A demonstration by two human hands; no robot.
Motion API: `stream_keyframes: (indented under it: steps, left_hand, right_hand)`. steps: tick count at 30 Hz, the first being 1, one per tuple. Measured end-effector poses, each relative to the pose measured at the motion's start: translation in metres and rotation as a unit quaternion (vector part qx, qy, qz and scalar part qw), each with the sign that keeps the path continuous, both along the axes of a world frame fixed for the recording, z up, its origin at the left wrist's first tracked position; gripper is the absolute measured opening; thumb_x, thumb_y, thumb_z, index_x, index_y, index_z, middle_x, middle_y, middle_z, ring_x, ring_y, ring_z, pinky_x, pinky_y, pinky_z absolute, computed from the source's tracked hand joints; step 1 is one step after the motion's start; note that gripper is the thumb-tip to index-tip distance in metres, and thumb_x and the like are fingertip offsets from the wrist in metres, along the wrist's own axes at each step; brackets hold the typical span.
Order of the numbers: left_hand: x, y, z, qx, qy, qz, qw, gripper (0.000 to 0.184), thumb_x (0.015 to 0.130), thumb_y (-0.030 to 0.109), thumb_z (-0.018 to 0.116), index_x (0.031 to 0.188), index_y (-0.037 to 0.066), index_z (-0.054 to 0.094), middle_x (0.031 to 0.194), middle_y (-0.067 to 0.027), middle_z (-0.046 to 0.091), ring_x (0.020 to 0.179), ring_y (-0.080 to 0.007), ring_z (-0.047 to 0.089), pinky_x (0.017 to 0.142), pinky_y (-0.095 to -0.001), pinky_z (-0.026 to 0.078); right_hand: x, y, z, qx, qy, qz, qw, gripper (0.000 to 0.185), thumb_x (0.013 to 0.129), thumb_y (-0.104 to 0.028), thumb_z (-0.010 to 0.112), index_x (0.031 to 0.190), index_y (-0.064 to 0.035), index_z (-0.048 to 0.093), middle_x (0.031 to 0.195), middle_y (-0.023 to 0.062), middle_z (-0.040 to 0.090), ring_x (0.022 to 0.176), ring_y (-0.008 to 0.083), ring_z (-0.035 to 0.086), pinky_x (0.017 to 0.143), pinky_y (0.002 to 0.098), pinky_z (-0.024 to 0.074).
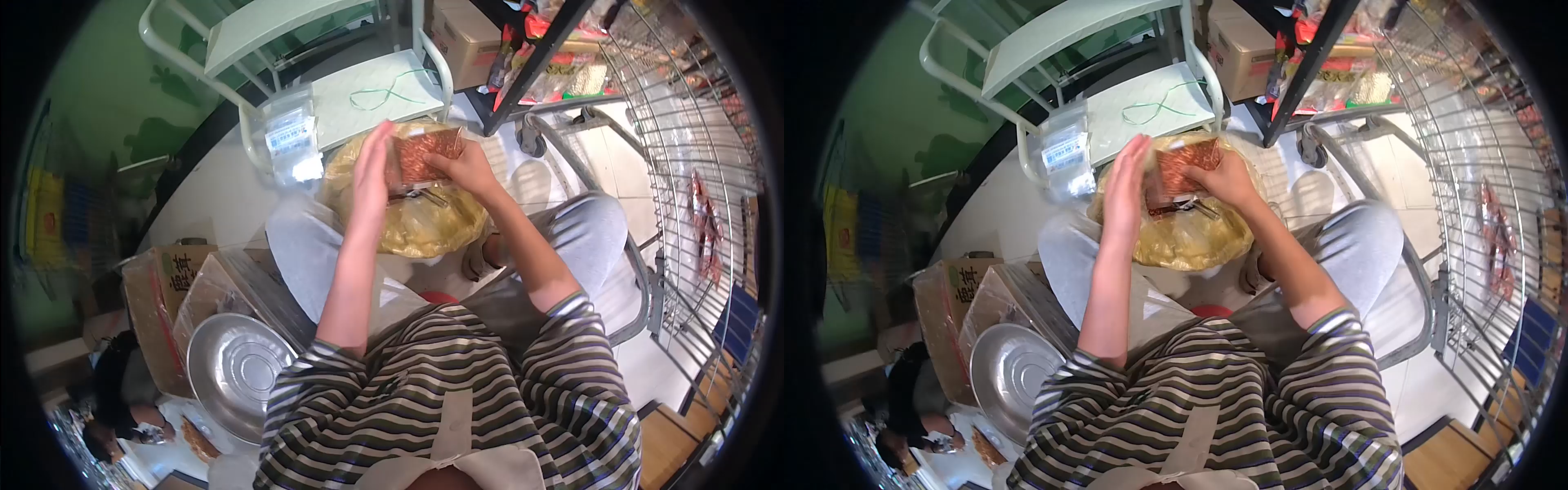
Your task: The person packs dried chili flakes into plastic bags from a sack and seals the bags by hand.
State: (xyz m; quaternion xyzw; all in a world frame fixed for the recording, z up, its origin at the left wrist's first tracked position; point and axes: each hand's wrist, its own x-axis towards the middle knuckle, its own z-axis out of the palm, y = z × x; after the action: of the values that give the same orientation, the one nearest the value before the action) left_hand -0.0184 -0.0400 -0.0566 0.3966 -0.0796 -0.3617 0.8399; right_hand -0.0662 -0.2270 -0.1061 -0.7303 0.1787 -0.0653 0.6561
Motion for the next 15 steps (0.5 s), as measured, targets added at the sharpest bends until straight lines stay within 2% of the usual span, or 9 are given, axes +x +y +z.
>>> stream_keyframes:
  steps: [4,6,7,8,10,11,13,14,15]
  left_hand:
    - [0.022,0.005,-0.049,0.222,0.014,0.042,0.974,0.047,0.098,0.037,0.038,0.128,0.002,0.046,0.122,-0.0133,0.055,0.115,-0.0224,0.049,0.099,-0.0327,0.036]
    - [0.027,0.008,-0.060,0.281,-0.082,0.091,0.952,0.047,0.098,0.038,0.039,0.121,-0.001,0.051,0.105,-0.0110,0.062,0.099,-0.0187,0.057,0.091,-0.0329,0.042]
    - [0.026,0.011,-0.059,0.279,-0.079,0.097,0.952,0.047,0.098,0.038,0.039,0.121,-0.001,0.051,0.105,-0.0110,0.062,0.099,-0.0187,0.057,0.091,-0.0329,0.042]
    - [0.024,0.014,-0.059,0.250,-0.039,0.109,0.961,0.049,0.097,0.040,0.039,0.119,-0.002,0.052,0.105,-0.0118,0.062,0.099,-0.0181,0.057,0.090,-0.0323,0.042]
    - [0.012,0.015,-0.010,0.186,0.065,0.147,0.969,0.052,0.098,0.042,0.038,0.114,-0.004,0.056,0.105,-0.0132,0.062,0.097,-0.0179,0.057,0.088,-0.0317,0.042]
    - [0.014,0.018,-0.012,0.180,0.069,0.150,0.970,0.052,0.098,0.042,0.038,0.114,-0.004,0.056,0.105,-0.0132,0.062,0.097,-0.0179,0.057,0.088,-0.0317,0.042]
    - [0.017,0.024,-0.023,0.102,-0.006,0.101,0.990,0.051,0.097,0.042,0.040,0.107,-0.005,0.057,0.100,-0.0106,0.063,0.090,-0.0162,0.057,0.083,-0.0313,0.043]
    - [0.017,0.017,-0.049,0.167,-0.136,0.189,0.958,0.040,0.098,0.036,0.043,0.093,-0.001,0.059,0.079,-0.0022,0.059,0.071,-0.0100,0.051,0.068,-0.0281,0.041]
    - [0.017,0.019,-0.045,0.164,-0.132,0.193,0.958,0.040,0.098,0.036,0.043,0.093,-0.001,0.059,0.079,-0.0022,0.059,0.071,-0.0100,0.051,0.068,-0.0281,0.041]
  right_hand:
    - [-0.013,0.033,0.094,0.064,-0.091,0.019,0.994,0.029,0.078,-0.013,0.072,0.099,0.0037,0.063,0.092,0.0073,0.067,0.076,0.0124,0.063,0.071,0.0255,0.0508]
    - [-0.020,0.030,0.099,0.129,-0.084,0.020,0.988,0.027,0.079,-0.012,0.071,0.100,0.0029,0.062,0.091,0.0073,0.067,0.076,0.0118,0.063,0.070,0.0251,0.0512]
    - [-0.023,0.028,0.100,0.197,-0.073,0.012,0.978,0.026,0.080,-0.011,0.070,0.100,0.0021,0.062,0.090,0.0074,0.067,0.077,0.0112,0.064,0.068,0.0246,0.0517]
    - [-0.025,0.029,0.098,0.190,-0.107,0.008,0.976,0.023,0.081,-0.010,0.069,0.100,0.0009,0.062,0.089,0.0073,0.067,0.073,0.0107,0.064,0.059,0.0235,0.0519]
    - [-0.028,0.026,0.094,0.210,-0.086,0.006,0.974,0.022,0.082,-0.010,0.068,0.100,0.0011,0.062,0.089,0.0068,0.067,0.072,0.0106,0.064,0.056,0.0231,0.0510]
    - [-0.029,0.024,0.092,0.230,-0.070,0.000,0.971,0.021,0.082,-0.011,0.067,0.099,0.0014,0.063,0.089,0.0063,0.067,0.070,0.0104,0.064,0.052,0.0226,0.0501]
    - [-0.030,0.023,0.087,0.183,-0.036,0.004,0.983,0.023,0.083,-0.011,0.067,0.101,0.0019,0.062,0.089,0.0062,0.067,0.069,0.0101,0.063,0.053,0.0229,0.0497]
    - [-0.030,0.025,0.086,0.170,-0.032,0.009,0.985,0.024,0.083,-0.011,0.067,0.102,0.0019,0.061,0.088,0.0057,0.066,0.068,0.0098,0.063,0.052,0.0228,0.0495]
    - [-0.028,0.026,0.084,0.159,-0.029,0.015,0.987,0.025,0.082,-0.011,0.068,0.103,0.0018,0.061,0.088,0.0053,0.066,0.068,0.0095,0.062,0.052,0.0227,0.0493]
